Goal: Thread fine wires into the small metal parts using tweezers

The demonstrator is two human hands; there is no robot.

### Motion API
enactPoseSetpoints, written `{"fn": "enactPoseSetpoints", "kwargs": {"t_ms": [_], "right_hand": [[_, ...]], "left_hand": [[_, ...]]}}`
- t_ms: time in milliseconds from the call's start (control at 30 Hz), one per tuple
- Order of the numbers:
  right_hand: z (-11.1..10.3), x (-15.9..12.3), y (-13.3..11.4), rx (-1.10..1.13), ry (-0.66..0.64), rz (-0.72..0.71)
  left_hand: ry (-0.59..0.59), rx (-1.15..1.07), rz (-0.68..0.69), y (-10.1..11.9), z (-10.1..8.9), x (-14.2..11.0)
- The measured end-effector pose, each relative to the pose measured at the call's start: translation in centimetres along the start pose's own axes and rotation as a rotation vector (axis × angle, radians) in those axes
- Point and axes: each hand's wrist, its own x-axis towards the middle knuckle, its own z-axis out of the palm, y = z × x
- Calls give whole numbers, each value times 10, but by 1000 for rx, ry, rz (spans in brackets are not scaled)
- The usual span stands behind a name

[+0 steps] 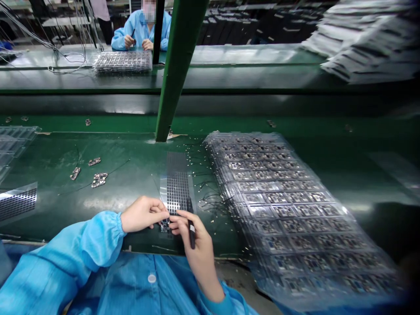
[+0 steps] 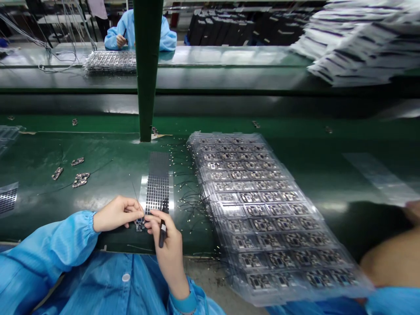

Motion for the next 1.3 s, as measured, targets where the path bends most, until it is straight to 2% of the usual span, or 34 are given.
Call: {"fn": "enactPoseSetpoints", "kwargs": {"t_ms": [133, 233, 433, 533, 633, 733, 1033, 1300], "right_hand": [[3, 6, -5, -68, 18, -36], [4, 6, -7, -77, 13, -26], [9, 1, -2, -205, 77, -74], [8, 3, -1, -143, 64, -38], [2, 7, -3, -20, -6, 28], [-1, 9, -6, 39, -49, 69], [5, 9, -6, -25, 2, 36], [3, 9, 6, -82, 3, -28]], "left_hand": [[35, 99, 58, 1, 1, -3], [59, 249, 178, 3, 1, -6], [11, 418, 326, 4, 0, -10], [19, 346, 286, 2, -1, -8], [2, 210, 206, -1, -1, -6], [-14, 158, 184, -2, -1, -4], [-37, 242, 215, -2, 1, -5], [8, 302, 241, -4, 2, -4]]}}
